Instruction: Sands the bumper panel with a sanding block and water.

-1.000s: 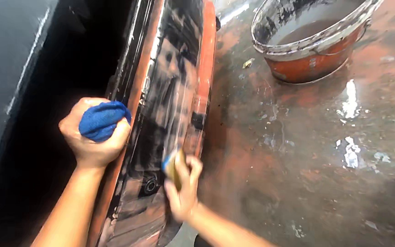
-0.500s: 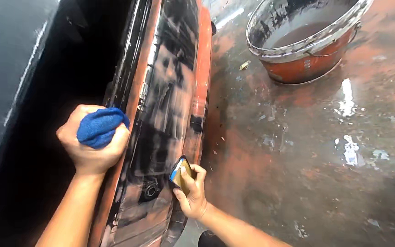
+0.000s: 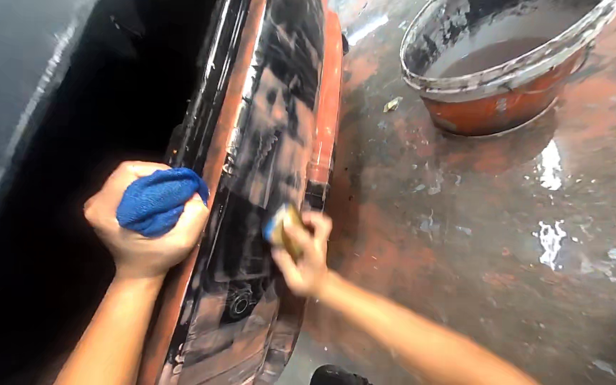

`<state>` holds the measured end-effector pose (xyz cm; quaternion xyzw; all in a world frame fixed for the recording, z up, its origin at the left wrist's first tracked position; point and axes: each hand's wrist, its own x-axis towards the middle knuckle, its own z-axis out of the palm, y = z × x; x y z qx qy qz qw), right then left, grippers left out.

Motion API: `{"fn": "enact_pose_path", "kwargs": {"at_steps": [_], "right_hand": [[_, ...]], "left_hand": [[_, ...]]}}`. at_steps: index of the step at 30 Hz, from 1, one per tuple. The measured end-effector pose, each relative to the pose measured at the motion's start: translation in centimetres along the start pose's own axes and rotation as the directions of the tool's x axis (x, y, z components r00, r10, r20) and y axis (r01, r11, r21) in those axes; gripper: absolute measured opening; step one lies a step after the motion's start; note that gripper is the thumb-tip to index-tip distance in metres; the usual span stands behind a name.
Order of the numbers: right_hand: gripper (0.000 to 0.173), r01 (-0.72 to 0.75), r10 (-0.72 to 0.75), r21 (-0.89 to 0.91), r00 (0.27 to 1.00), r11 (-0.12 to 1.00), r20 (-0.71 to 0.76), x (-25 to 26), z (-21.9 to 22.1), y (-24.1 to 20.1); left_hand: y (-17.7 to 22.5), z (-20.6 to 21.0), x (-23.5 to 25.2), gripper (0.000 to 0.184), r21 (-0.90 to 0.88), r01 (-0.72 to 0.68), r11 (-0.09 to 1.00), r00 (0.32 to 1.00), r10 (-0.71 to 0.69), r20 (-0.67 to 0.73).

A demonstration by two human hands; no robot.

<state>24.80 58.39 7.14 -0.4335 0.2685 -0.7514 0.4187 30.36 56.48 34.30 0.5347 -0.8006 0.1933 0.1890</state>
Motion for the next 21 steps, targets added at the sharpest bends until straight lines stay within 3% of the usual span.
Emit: {"fn": "enact_pose_path", "kwargs": {"at_steps": [2, 4, 5, 7, 9, 10, 12, 15, 17, 19, 21], "right_hand": [[0.049, -0.048, 0.055, 0.063, 0.991, 0.997, -0.121, 8.9, 1.4, 0.6], [0.051, -0.119, 0.126, 0.050, 0.976, 0.992, -0.178, 12.2, 1.8, 1.1], [0.052, -0.136, 0.137, 0.013, 0.981, 0.991, -0.139, 10.3, 1.3, 0.1], [0.052, -0.117, 0.117, -0.047, 0.993, 0.992, 0.013, 1.3, -0.5, -2.7], [0.054, -0.060, 0.064, -0.064, 0.996, 0.996, 0.067, -7.1, -1.3, -2.6], [0.054, -0.048, 0.052, -0.050, 0.996, 0.998, 0.066, -7.9, -1.3, -2.3], [0.049, -0.108, 0.108, 0.025, 0.994, 0.994, 0.015, -2.2, -0.2, -1.8], [0.053, -0.307, 0.319, 0.091, 0.928, 0.947, -0.191, 12.0, 1.7, 0.5], [0.053, -0.362, 0.368, 0.068, 0.900, 0.930, -0.233, 14.5, 2.0, 1.2], [0.055, -0.287, 0.281, -0.035, 0.952, 0.957, -0.118, 8.3, 0.8, -1.9], [0.056, -0.169, 0.169, -0.070, 0.986, 0.983, 0.003, -3.0, -0.4, -4.2]], "left_hand": [[-0.3, 0.0, 0.0, 0.034, -0.003, -0.028, 1.000, 0.999, 0.028, 0.018], [-0.4, 0.3, -0.1, 0.035, -0.024, -0.071, 0.997, 0.997, 0.071, -0.002], [-0.2, 0.4, -0.1, 0.035, -0.022, -0.071, 0.997, 0.997, 0.071, -0.010], [0.4, 0.4, 0.2, 0.035, -0.024, -0.031, 0.999, 0.999, 0.031, -0.017], [0.9, 0.6, 0.3, 0.033, 0.005, 0.028, 1.000, 0.999, -0.028, -0.027], [1.0, 0.6, 0.2, 0.031, 0.009, 0.045, 0.999, 0.999, -0.045, -0.028], [0.8, 0.4, 0.1, 0.031, 0.000, 0.041, 0.999, 0.999, -0.041, -0.021], [-0.2, 0.4, 0.3, 0.034, -0.075, -0.031, 0.997, 0.999, 0.032, 0.012], [-0.4, 0.3, 0.2, 0.031, -0.114, -0.074, 0.991, 0.997, 0.077, 0.030], [-0.1, 0.2, 0.6, 0.026, -0.134, -0.083, 0.987, 0.995, 0.091, 0.052], [0.4, 0.2, 0.8, 0.025, -0.130, -0.042, 0.991, 0.997, 0.051, 0.063]]}}
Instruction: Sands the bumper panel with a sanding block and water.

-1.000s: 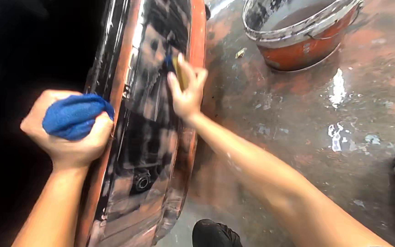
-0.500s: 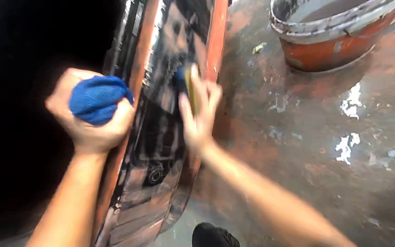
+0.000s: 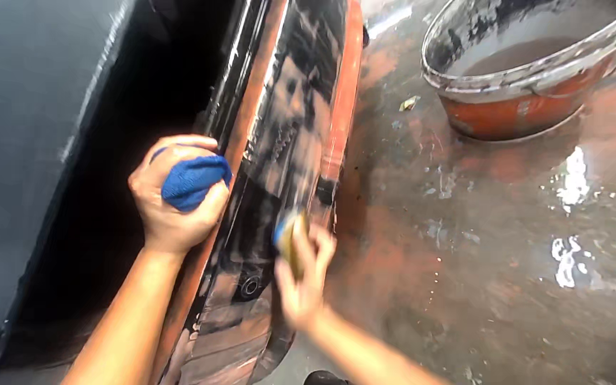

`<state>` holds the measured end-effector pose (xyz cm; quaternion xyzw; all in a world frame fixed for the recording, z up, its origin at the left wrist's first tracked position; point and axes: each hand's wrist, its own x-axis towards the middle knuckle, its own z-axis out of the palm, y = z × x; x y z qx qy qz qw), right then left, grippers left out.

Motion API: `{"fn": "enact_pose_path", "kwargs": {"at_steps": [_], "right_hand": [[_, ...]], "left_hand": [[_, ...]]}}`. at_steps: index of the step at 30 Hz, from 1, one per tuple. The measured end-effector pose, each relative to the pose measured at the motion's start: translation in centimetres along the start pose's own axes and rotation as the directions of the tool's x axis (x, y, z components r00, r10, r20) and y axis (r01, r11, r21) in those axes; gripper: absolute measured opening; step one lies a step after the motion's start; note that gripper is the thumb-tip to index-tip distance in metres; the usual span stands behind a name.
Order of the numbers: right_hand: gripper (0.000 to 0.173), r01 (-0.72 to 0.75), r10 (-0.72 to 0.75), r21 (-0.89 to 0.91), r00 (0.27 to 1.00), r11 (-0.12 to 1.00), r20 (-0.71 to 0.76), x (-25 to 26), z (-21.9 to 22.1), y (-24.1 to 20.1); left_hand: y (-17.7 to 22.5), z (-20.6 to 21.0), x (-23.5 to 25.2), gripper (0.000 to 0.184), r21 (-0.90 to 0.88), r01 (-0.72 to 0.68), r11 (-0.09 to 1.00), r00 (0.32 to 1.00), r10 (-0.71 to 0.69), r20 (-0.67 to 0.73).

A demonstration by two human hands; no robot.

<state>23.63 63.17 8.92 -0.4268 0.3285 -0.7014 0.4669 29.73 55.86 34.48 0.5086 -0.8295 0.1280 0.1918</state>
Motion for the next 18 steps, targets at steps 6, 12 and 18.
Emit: {"fn": "enact_pose_path", "kwargs": {"at_steps": [6, 12, 18], "right_hand": [[0.052, -0.101, 0.116, 0.130, 0.987, 0.986, -0.111, 9.0, 1.5, 2.3], [0.060, -0.088, 0.087, -0.042, 0.996, 0.995, -0.020, 6.5, 0.1, 0.2], [0.050, 0.047, -0.046, 0.132, 0.999, 0.990, -0.004, 4.6, 0.8, 0.1]], "left_hand": [[-0.7, 0.3, -0.3, 0.028, 0.018, 0.022, 1.000, 0.998, -0.021, -0.060], [0.0, 0.6, -0.5, 0.031, 0.096, 0.035, 0.995, 0.994, -0.025, -0.104], [-0.3, 0.1, -0.4, 0.036, 0.055, 0.044, 0.998, 0.998, -0.041, -0.043]]}}
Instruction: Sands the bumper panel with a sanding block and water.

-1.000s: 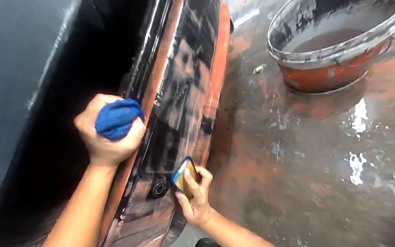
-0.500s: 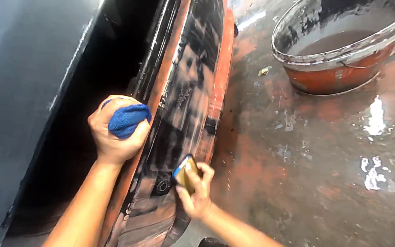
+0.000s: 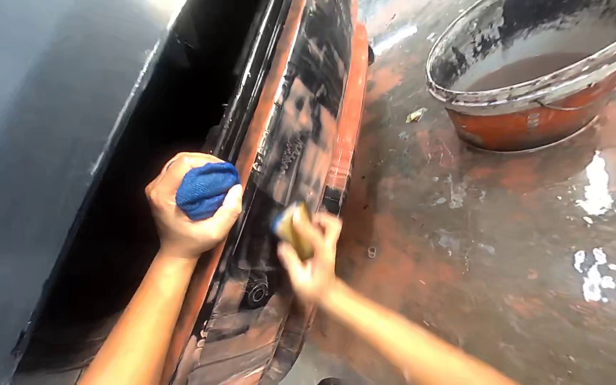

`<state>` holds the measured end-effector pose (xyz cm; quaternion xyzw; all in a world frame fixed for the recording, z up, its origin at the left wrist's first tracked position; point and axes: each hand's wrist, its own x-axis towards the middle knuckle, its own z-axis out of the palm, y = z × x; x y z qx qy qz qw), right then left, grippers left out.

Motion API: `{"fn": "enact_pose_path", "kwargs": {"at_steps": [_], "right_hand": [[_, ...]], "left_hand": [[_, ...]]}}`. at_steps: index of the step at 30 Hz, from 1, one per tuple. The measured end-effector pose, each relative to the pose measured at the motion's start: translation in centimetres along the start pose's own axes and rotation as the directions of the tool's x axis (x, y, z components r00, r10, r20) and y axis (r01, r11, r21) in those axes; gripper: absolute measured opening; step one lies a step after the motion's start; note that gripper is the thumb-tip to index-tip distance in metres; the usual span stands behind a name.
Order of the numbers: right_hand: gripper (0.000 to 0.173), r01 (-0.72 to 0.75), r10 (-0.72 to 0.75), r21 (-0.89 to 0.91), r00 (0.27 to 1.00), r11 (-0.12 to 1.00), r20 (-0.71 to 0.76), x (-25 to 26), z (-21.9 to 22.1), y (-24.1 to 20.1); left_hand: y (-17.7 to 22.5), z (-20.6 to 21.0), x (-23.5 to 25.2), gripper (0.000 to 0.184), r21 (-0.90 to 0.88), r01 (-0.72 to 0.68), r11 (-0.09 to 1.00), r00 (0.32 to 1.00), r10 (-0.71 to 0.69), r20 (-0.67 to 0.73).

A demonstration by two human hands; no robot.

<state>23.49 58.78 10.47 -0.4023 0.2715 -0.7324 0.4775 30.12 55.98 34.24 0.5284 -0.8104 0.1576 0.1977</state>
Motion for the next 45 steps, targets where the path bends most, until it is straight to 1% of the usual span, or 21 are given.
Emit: {"fn": "enact_pose_path", "kwargs": {"at_steps": [2, 4, 6, 9, 10, 12, 14, 16, 18, 20, 22, 24, 26, 29, 31, 34, 35, 37, 41, 43, 45], "right_hand": [[0.052, -0.091, 0.091, 0.007, 0.986, 0.996, -0.140, 9.7, 1.1, 1.4], [0.056, -0.191, 0.169, -0.091, 0.963, 0.977, -0.210, 14.4, 1.7, 1.9], [0.059, -0.149, 0.129, -0.178, 0.985, 0.973, -0.118, 10.0, 0.9, -0.7], [0.056, 0.134, -0.123, -0.139, 0.989, 0.981, 0.085, -3.9, -0.5, -2.4], [0.055, 0.200, -0.184, -0.124, 0.974, 0.972, 0.128, -5.5, -0.6, -1.8], [0.050, 0.242, -0.231, -0.092, 0.966, 0.966, 0.120, -1.3, -0.4, -0.7], [0.051, 0.140, -0.143, -0.113, 0.989, 0.984, -0.020, 8.5, 0.8, 1.3], [0.055, -0.064, 0.038, -0.181, 0.989, 0.981, -0.144, 17.3, 1.7, 2.5], [0.055, -0.194, 0.160, -0.226, 0.974, 0.955, -0.161, 17.7, 1.8, 0.5], [0.055, -0.058, 0.056, -0.198, 0.998, 0.979, -0.017, 10.3, 0.5, -3.6], [0.050, 0.127, -0.114, -0.163, 0.990, 0.978, 0.087, 2.2, 0.5, -4.4], [0.046, 0.209, -0.188, -0.208, 0.975, 0.956, 0.115, 2.2, 0.7, -3.3], [0.048, 0.167, -0.159, -0.271, 0.986, 0.948, 0.051, 9.0, 1.3, -1.1], [0.054, -0.060, 0.022, -0.332, 0.993, 0.942, -0.117, 17.6, 2.2, 1.1], [0.056, -0.075, 0.052, -0.312, 0.995, 0.947, -0.082, 13.6, 1.4, -1.5], [0.050, 0.138, -0.126, -0.265, 0.990, 0.954, 0.062, 2.3, 0.1, -3.1], [0.048, 0.187, -0.170, -0.271, 0.982, 0.944, 0.085, 1.6, 0.0, -2.5], [0.047, 0.200, -0.188, -0.290, 0.980, 0.936, 0.071, 5.7, 0.2, -0.8], [0.054, -0.110, 0.074, -0.372, 0.991, 0.922, -0.111, 18.3, 1.3, 1.8], [0.054, -0.131, 0.114, -0.345, 0.991, 0.929, -0.068, 15.2, 0.9, -1.2], [0.051, 0.086, -0.065, -0.247, 0.994, 0.965, 0.092, 6.8, 0.2, -3.7]], "left_hand": [[-0.4, 0.1, 0.2, 0.041, -0.029, -0.026, 0.999, 1.000, 0.027, 0.012], [-0.1, 0.0, -0.1, 0.041, -0.025, -0.030, 0.999, 0.999, 0.030, 0.013], [0.3, 0.0, 0.0, 0.042, -0.021, -0.016, 1.000, 1.000, 0.016, 0.020], [0.9, 0.0, 0.0, 0.061, 0.036, 0.054, 0.998, 0.998, -0.055, 0.029], [0.9, -0.1, -0.1, 0.072, 0.036, 0.069, 0.997, 0.997, -0.071, 0.034], [0.7, -0.2, -0.1, 0.094, 0.023, 0.092, 0.995, 0.995, -0.093, 0.028], [0.3, -0.2, 0.2, 0.104, 0.037, 0.082, 0.996, 0.996, -0.082, 0.015], [0.1, 0.0, 0.3, 0.097, 0.070, 0.036, 0.997, 0.999, -0.037, 0.003], [0.6, -0.1, 0.0, 0.078, 0.071, 0.046, 0.996, 0.999, -0.047, 0.019], [1.1, 0.2, 0.3, 0.058, 0.045, 0.082, 0.996, 0.996, -0.084, 0.024], [1.4, 0.2, 0.4, 0.045, 0.055, 0.116, 0.992, 0.993, -0.117, 0.009], [1.3, 0.1, 0.4, 0.036, 0.068, 0.124, 0.990, 0.992, -0.124, -0.005], [1.0, 0.1, 0.7, 0.033, 0.080, 0.121, 0.989, 0.993, -0.121, -0.005], [0.4, 1.0, 1.7, 0.031, 0.087, 0.101, 0.991, 0.995, -0.100, -0.019], [0.1, 1.5, 2.8, 0.030, 0.066, 0.091, 0.994, 0.996, -0.090, -0.010], [-0.3, 2.0, 4.2, 0.028, 0.029, 0.113, 0.993, 0.993, -0.113, 0.022], [-0.4, 1.9, 4.3, 0.028, 0.014, 0.114, 0.993, 0.993, -0.115, 0.036], [-0.8, 1.8, 4.4, 0.029, -0.021, 0.097, 0.995, 0.994, -0.096, 0.045], [-1.2, 1.8, 4.5, 0.029, -0.082, 0.096, 0.992, 0.994, -0.092, 0.058], [-1.3, 1.5, 4.6, 0.029, -0.149, 0.125, 0.981, 0.991, -0.115, 0.073], [-1.3, 1.6, 4.6, 0.029, -0.221, 0.175, 0.959, 0.984, -0.164, 0.067]]}}
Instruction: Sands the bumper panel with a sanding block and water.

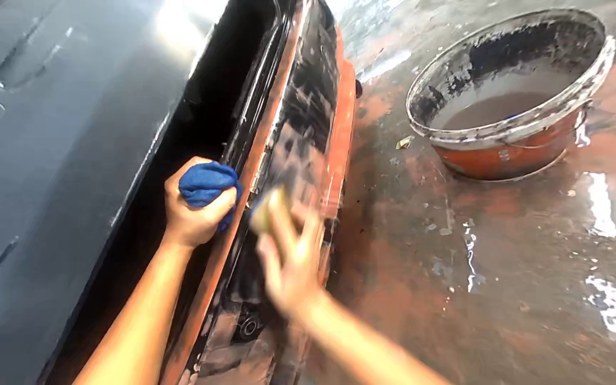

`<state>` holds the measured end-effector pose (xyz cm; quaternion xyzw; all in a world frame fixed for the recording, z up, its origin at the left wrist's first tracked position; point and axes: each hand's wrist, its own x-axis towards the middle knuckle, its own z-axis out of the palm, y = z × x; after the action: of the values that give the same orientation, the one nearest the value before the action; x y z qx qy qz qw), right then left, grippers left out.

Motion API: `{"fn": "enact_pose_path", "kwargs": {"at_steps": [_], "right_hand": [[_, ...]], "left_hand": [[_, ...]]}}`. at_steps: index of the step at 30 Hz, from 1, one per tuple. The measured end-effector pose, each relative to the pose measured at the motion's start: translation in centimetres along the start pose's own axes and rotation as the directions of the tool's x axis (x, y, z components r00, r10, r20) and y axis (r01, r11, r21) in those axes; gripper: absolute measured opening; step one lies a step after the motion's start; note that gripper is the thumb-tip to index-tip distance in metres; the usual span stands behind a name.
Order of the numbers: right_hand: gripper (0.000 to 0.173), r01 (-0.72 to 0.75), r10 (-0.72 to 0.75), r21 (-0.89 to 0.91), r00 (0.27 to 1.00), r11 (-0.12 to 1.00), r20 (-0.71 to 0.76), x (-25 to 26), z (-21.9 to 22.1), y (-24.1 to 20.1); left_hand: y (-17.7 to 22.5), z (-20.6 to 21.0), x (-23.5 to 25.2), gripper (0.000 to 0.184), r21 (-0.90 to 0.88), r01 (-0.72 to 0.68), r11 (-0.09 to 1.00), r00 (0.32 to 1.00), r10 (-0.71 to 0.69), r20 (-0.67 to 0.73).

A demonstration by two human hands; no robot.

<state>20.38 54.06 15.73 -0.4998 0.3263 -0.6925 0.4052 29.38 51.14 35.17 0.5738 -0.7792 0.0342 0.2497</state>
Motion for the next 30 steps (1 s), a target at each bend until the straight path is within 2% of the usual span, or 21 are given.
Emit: {"fn": "enact_pose_path", "kwargs": {"at_steps": [1, 2, 3, 4, 7, 8, 9, 10, 11, 13, 14, 15, 17, 19, 20, 22, 25, 26, 28, 30], "right_hand": [[0.048, 0.120, -0.121, 0.023, 0.992, 0.992, 0.020, -3.3, 0.3, -0.5], [0.048, 0.223, -0.224, 0.019, 0.974, 0.975, 0.039, -4.2, 0.6, -0.2], [0.047, 0.273, -0.273, 0.015, 0.961, 0.962, 0.040, -2.8, 0.7, 0.7], [0.044, 0.257, -0.256, -0.011, 0.966, 0.966, 0.030, 0.4, 1.0, 1.8], [0.053, 0.005, -0.012, -0.150, 0.999, 0.989, -0.047, 14.4, 1.8, 6.2], [0.054, -0.113, 0.104, -0.172, 0.993, 0.979, -0.059, 17.7, 2.0, 6.8], [0.055, -0.204, 0.194, -0.186, 0.978, 0.961, -0.072, 18.9, 2.1, 6.5], [0.055, -0.223, 0.211, -0.191, 0.974, 0.956, -0.082, 17.8, 1.8, 5.3], [0.055, -0.169, 0.156, -0.171, 0.984, 0.971, -0.087, 15.0, 1.4, 3.7], [0.055, 0.034, -0.039, -0.081, 0.998, 0.996, -0.056, 7.4, 1.0, 1.7], [0.053, 0.121, -0.123, -0.041, 0.991, 0.992, -0.044, 5.2, 1.4, 1.9], [0.051, 0.180, -0.181, -0.025, 0.983, 0.983, -0.031, 5.3, 1.6, 2.8], [0.050, 0.169, -0.170, -0.039, 0.985, 0.985, -0.033, 10.4, 1.7, 5.1], [0.053, 0.019, -0.022, -0.094, 0.999, 0.995, -0.037, 17.2, 1.6, 7.0], [0.055, -0.076, 0.072, -0.125, 0.997, 0.989, -0.035, 19.0, 1.6, 7.0], [0.057, -0.142, 0.136, -0.136, 0.989, 0.981, -0.051, 17.1, 1.0, 4.7], [0.056, 0.070, -0.075, -0.103, 0.997, 0.992, -0.037, 8.0, 0.7, 2.9], [0.055, 0.130, -0.133, -0.102, 0.991, 0.986, -0.024, 7.6, 1.0, 3.6], [0.054, 0.135, -0.138, -0.132, 0.990, 0.982, -0.012, 11.6, 1.3, 5.6], [0.056, -0.021, 0.019, -0.193, 1.000, 0.981, -0.012, 17.2, 1.2, 6.9]], "left_hand": [[0.1, -0.2, -0.2, 0.029, -0.030, 0.036, 0.999, 0.999, -0.036, 0.000], [-0.1, -0.3, -0.3, 0.030, -0.065, 0.063, 0.996, 0.998, -0.063, 0.001], [-0.3, -0.2, -0.4, 0.030, -0.100, 0.081, 0.992, 0.997, -0.083, -0.011], [-0.5, -0.2, -0.5, 0.031, -0.121, 0.090, 0.989, 0.995, -0.094, -0.023], [-0.9, -0.2, -0.5, 0.032, -0.143, 0.063, 0.988, 0.996, -0.071, -0.049], [-0.8, -0.2, -0.6, 0.032, -0.142, 0.053, 0.988, 0.997, -0.060, -0.047], [-0.7, -0.2, -0.8, 0.032, -0.139, 0.051, 0.989, 0.998, -0.057, -0.041], [-0.5, -0.2, -0.8, 0.033, -0.140, 0.057, 0.988, 0.998, -0.062, -0.030], [-0.4, -0.1, -0.7, 0.034, -0.146, 0.065, 0.987, 0.997, -0.070, -0.027], [-0.5, -0.1, -0.7, 0.035, -0.144, 0.072, 0.987, 0.996, -0.078, -0.033], [-0.7, -0.3, -0.7, 0.036, -0.128, 0.072, 0.989, 0.996, -0.077, -0.034], [-0.9, -0.3, -0.6, 0.037, -0.118, 0.071, 0.990, 0.996, -0.076, -0.037], [-1.0, -0.4, -0.4, 0.037, -0.132, 0.074, 0.988, 0.996, -0.080, -0.034], [-0.9, -0.2, -0.6, 0.035, -0.148, 0.076, 0.986, 0.996, -0.082, -0.040], [-0.7, -0.2, -0.7, 0.035, -0.143, 0.078, 0.987, 0.996, -0.084, -0.038], [-0.3, -0.2, -0.7, 0.035, -0.143, 0.093, 0.985, 0.994, -0.100, -0.037], [-0.6, 0.0, -0.6, 0.036, -0.138, 0.108, 0.985, 0.992, -0.117, -0.057], [-0.8, -0.1, -0.6, 0.036, -0.134, 0.113, 0.985, 0.990, -0.122, -0.065], [-1.1, -0.5, -0.5, 0.036, -0.141, 0.123, 0.982, 0.989, -0.133, -0.067], [-1.0, -0.2, -0.7, 0.035, -0.178, 0.126, 0.976, 0.988, -0.140, -0.065]]}}
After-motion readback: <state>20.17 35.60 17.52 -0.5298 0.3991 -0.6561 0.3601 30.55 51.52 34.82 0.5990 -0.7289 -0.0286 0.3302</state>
